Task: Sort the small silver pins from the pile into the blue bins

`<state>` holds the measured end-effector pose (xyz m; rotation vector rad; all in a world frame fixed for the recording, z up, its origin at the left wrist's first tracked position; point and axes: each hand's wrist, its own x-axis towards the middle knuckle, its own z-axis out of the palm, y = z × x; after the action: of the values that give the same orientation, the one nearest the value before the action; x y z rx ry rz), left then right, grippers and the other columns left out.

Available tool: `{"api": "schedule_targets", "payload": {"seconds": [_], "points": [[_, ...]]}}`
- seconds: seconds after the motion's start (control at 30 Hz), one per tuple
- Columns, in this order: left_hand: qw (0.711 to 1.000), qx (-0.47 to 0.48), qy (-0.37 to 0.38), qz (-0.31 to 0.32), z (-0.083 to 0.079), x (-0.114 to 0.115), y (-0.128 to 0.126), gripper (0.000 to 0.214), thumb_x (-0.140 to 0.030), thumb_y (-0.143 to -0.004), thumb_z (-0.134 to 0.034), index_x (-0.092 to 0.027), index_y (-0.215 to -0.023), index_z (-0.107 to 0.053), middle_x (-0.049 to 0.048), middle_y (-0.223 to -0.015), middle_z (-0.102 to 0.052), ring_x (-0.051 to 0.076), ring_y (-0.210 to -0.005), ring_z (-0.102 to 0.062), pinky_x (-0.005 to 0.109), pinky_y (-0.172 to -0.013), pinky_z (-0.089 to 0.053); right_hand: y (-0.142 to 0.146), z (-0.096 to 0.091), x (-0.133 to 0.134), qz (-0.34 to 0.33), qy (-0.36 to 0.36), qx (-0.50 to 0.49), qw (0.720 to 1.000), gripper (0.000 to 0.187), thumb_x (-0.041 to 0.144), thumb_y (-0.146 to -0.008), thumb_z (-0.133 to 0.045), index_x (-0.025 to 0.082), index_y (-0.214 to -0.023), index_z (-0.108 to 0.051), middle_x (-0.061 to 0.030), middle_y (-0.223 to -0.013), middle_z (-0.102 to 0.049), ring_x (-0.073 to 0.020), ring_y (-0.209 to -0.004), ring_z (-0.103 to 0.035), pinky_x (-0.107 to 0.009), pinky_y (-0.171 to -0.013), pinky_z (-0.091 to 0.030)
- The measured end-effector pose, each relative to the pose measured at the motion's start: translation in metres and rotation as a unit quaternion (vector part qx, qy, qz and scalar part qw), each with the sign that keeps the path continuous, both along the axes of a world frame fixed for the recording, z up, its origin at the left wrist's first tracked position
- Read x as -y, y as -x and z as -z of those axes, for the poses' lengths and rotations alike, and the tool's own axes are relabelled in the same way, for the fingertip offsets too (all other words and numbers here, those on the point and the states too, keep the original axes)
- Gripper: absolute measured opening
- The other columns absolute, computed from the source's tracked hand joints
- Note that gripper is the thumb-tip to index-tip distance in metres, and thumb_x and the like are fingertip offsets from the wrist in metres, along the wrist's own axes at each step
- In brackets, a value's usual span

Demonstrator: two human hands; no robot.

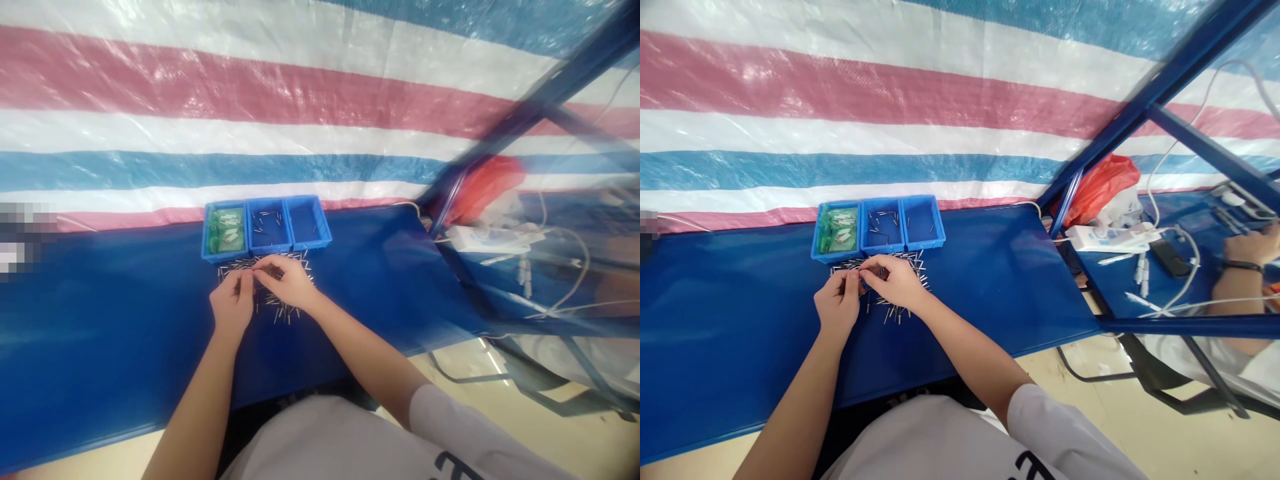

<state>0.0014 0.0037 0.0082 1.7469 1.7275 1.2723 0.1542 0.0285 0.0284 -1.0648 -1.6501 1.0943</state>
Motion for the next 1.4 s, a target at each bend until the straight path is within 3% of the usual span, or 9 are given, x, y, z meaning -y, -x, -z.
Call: {"api": "schedule_targets", "payload": {"seconds": [0.33,0.67,0.8,0.97,1.13,1.4], "points": [[1.0,0.001,-0.008,-0.002,0.001,-0.001,-0.001,0.028,-0.039,-0.093,-0.053,-0.019,-0.082,-0.069,-0.0017,-0.062,-0.064,0.01,-0.06,-0.059,0.022,-0.063,-0.044,0.001,0.0,0.0,0.005,-0.007,0.0,1.0,0.015,0.028,-0.09,-0.06,0.018,-0.095,-0.07,-0.0028,-0.091,-0.071,-0.0121,-0.074,-0.063,-0.025,-0.067,-0.052],[1.0,0.028,-0.009,0.008,0.01,-0.002,0.002,0.022,-0.037,-0.092,-0.056,-0.019,-0.095,-0.068,-0.0017,-0.069,-0.066,0.011,-0.064,-0.062,0.023,-0.067,-0.048,0.0,0.007,-0.002,0.023,-0.073,-0.008,0.997,0.012,0.026,-0.088,-0.063,0.019,-0.094,-0.071,-0.0051,-0.097,-0.068,-0.014,-0.083,-0.063,-0.026,-0.07,-0.052],[0.999,0.041,-0.012,0.017,0.012,-0.002,0.002,0.021,-0.036,-0.09,-0.058,-0.02,-0.101,-0.068,-0.0011,-0.074,-0.067,0.01,-0.065,-0.064,0.023,-0.067,-0.05,0.0,0.007,-0.003,0.03,-0.023,-0.019,0.999,0.014,0.03,-0.087,-0.065,0.02,-0.094,-0.07,-0.0039,-0.092,-0.069,-0.0136,-0.078,-0.063,-0.027,-0.069,-0.052],[0.999,0.035,-0.009,0.023,0.011,-0.001,0.001,0.024,-0.035,-0.086,-0.064,-0.022,-0.105,-0.068,-0.0035,-0.068,-0.065,0.009,-0.06,-0.06,0.022,-0.067,-0.05,0.004,0.009,-0.003,0.037,0.054,-0.102,0.993,0.019,0.034,-0.083,-0.069,0.019,-0.095,-0.068,-0.0027,-0.091,-0.07,-0.0121,-0.073,-0.064,-0.026,-0.067,-0.053],[0.999,0.027,-0.007,0.021,0.009,-0.001,-0.001,0.027,-0.037,-0.083,-0.067,-0.023,-0.106,-0.068,-0.0046,-0.065,-0.063,0.008,-0.057,-0.058,0.022,-0.064,-0.049,0.005,0.01,-0.005,0.031,0.084,-0.171,0.981,0.023,0.036,-0.079,-0.073,0.021,-0.097,-0.068,-0.002,-0.089,-0.07,-0.0131,-0.077,-0.065,-0.027,-0.069,-0.054],[0.999,0.023,-0.002,0.022,0.01,-0.001,0.0,0.028,-0.04,-0.083,-0.068,-0.024,-0.106,-0.069,-0.0046,-0.064,-0.063,0.01,-0.059,-0.059,0.022,-0.063,-0.048,0.002,0.004,-0.004,0.029,0.099,-0.172,0.98,0.029,0.035,-0.078,-0.074,0.022,-0.103,-0.068,-0.001,-0.085,-0.069,-0.013,-0.075,-0.065,-0.027,-0.07,-0.054]]}}
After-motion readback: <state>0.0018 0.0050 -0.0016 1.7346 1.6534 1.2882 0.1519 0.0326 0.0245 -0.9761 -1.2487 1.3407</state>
